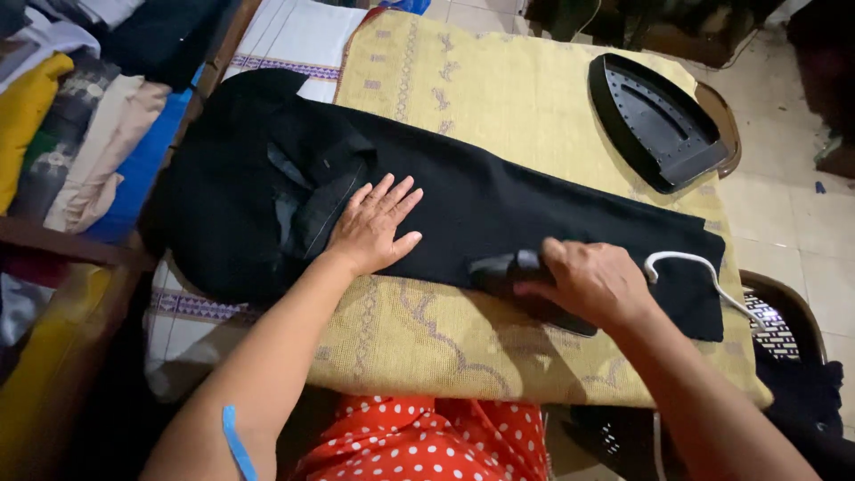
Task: The recorder is ironing a pair of black trousers on a table.
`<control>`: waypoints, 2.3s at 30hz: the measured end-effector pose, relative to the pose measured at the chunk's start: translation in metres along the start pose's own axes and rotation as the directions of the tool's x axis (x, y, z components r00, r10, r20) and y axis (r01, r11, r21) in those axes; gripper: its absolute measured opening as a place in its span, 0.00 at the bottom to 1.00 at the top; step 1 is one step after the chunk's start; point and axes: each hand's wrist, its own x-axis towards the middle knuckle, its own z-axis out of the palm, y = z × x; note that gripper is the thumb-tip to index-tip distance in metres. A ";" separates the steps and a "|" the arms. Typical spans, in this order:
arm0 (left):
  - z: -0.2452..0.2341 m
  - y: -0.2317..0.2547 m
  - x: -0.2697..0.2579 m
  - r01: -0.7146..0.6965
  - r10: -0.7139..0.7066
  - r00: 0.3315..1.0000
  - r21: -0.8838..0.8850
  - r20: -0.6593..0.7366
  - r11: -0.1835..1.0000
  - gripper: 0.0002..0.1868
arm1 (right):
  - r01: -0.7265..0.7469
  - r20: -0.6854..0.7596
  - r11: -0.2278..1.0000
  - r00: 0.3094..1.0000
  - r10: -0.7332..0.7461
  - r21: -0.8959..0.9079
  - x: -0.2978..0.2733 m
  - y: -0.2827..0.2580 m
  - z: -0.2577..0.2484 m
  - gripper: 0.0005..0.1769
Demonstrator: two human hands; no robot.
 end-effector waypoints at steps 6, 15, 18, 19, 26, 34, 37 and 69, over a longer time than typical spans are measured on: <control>0.002 0.000 -0.001 -0.023 0.024 0.999 0.010 -0.033 1.000 0.40 | -0.007 -0.011 1.000 1.000 0.007 0.009 0.002 0.005 0.000 0.34; -0.004 0.002 -0.001 -0.024 0.024 1.000 0.012 -0.016 1.000 0.42 | 0.012 0.055 0.999 0.998 -0.010 -0.035 -0.003 0.011 0.000 0.34; -0.001 0.002 -0.001 -0.015 0.015 1.000 0.022 -0.019 1.000 0.41 | -0.069 0.056 0.997 0.996 0.071 -0.043 0.000 0.008 0.000 0.34; -0.001 0.003 -0.002 -0.014 0.014 1.000 0.021 -0.019 1.000 0.41 | -0.068 0.057 0.997 0.996 0.070 -0.044 -0.002 0.006 -0.003 0.34; -0.004 0.002 -0.001 -0.029 0.029 0.999 0.018 -0.029 0.999 0.41 | -0.197 0.083 0.980 0.977 0.199 -0.031 -0.008 0.009 -0.004 0.34; -0.002 0.000 -0.001 -0.040 0.042 0.997 0.025 -0.064 0.999 0.41 | -0.239 -0.038 0.971 0.970 0.239 -0.006 -0.009 0.015 0.000 0.32; -0.007 0.001 0.000 -0.030 0.031 0.999 0.021 -0.034 0.999 0.41 | -0.079 0.035 0.997 0.996 0.079 0.008 -0.011 0.023 -0.001 0.33; -0.002 0.003 -0.001 -0.007 0.008 1.000 0.044 -0.018 0.999 0.41 | -0.209 0.006 0.978 0.978 0.209 -0.009 -0.026 0.031 0.002 0.33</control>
